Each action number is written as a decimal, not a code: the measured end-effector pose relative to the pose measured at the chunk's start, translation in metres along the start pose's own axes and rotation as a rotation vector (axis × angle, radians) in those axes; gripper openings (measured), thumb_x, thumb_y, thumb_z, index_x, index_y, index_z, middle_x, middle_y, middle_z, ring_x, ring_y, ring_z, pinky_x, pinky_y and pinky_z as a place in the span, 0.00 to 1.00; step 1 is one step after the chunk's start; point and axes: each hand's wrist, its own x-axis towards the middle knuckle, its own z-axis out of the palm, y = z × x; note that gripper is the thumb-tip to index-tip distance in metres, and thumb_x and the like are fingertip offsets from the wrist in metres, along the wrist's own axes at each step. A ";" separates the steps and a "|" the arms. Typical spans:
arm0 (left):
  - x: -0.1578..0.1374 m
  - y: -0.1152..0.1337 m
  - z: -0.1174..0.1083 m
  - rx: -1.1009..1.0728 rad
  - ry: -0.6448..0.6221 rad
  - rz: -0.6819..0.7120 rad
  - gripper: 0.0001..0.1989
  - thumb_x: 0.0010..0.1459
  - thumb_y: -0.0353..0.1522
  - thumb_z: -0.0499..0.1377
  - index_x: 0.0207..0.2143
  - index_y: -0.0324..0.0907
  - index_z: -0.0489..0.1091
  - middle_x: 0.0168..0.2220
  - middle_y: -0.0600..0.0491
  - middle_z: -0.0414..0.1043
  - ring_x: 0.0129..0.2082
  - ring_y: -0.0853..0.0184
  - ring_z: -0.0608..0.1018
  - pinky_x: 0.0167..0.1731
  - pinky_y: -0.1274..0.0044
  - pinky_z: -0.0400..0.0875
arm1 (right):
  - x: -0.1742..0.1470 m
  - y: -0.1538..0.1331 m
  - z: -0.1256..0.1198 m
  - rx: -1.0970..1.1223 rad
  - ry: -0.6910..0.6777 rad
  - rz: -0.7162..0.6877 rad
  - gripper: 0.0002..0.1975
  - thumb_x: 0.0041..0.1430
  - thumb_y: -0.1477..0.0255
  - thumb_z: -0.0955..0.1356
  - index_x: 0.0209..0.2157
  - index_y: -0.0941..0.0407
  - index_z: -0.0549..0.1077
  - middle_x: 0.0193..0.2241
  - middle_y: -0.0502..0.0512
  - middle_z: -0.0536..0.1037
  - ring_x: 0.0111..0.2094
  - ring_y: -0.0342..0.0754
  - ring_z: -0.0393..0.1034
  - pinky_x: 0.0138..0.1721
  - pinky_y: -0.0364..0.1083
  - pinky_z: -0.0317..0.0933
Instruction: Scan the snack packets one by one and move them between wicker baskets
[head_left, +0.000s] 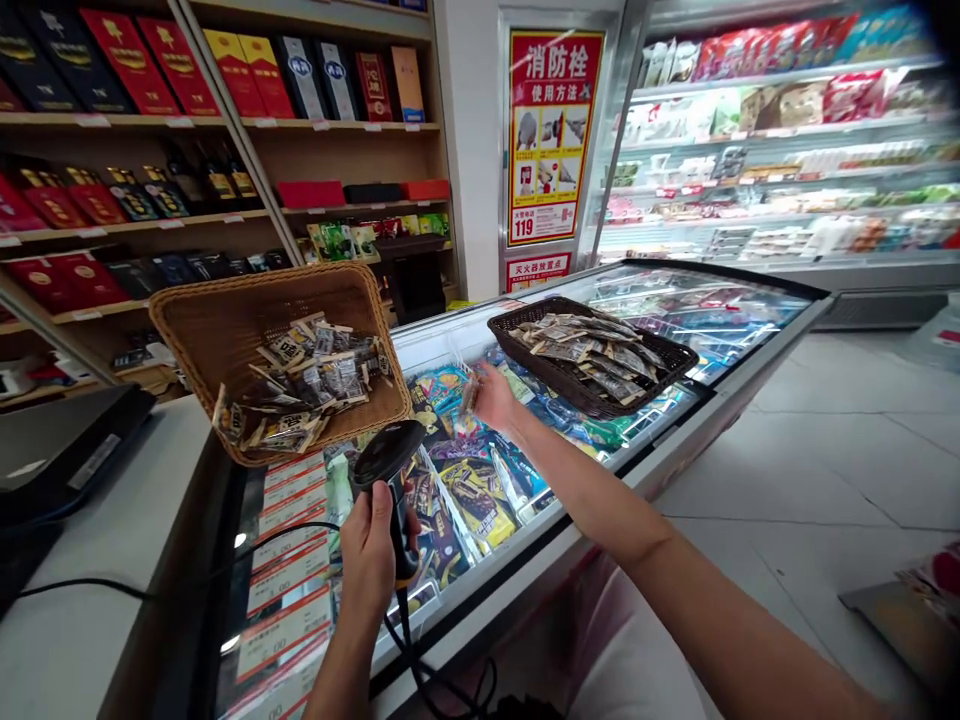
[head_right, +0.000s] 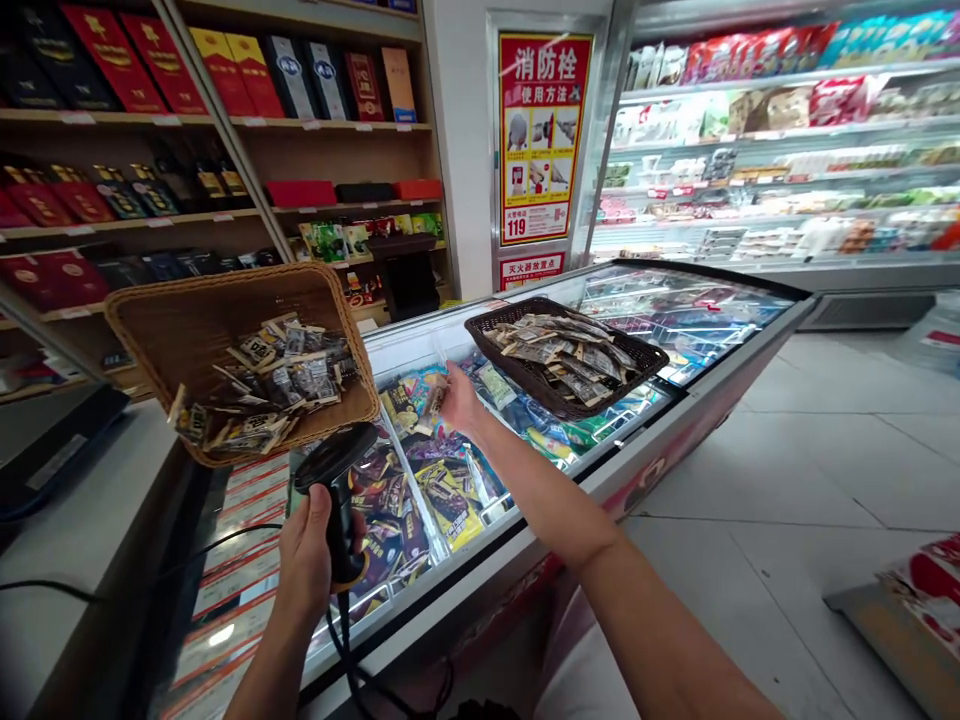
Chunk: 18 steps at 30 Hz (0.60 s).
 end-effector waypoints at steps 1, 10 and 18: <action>-0.001 0.001 0.002 0.009 0.000 0.003 0.32 0.59 0.62 0.60 0.37 0.41 0.71 0.21 0.55 0.74 0.19 0.65 0.78 0.13 0.78 0.68 | 0.000 0.001 -0.001 0.050 -0.015 0.021 0.17 0.56 0.61 0.75 0.31 0.51 0.64 0.21 0.47 0.71 0.24 0.47 0.68 0.25 0.44 0.64; -0.001 0.002 0.002 0.086 -0.116 -0.018 0.33 0.58 0.64 0.58 0.37 0.41 0.71 0.21 0.55 0.73 0.19 0.65 0.77 0.15 0.77 0.69 | -0.008 0.002 -0.006 0.169 -0.180 0.107 0.23 0.45 0.83 0.67 0.45 0.54 0.70 0.37 0.54 0.84 0.36 0.50 0.81 0.35 0.48 0.78; -0.006 0.007 0.006 0.219 -0.230 -0.078 0.31 0.60 0.63 0.58 0.32 0.44 0.65 0.22 0.55 0.74 0.19 0.67 0.77 0.15 0.79 0.66 | -0.008 0.003 -0.006 0.131 -0.150 -0.027 0.11 0.66 0.70 0.73 0.48 0.54 0.73 0.45 0.58 0.86 0.46 0.51 0.83 0.44 0.47 0.78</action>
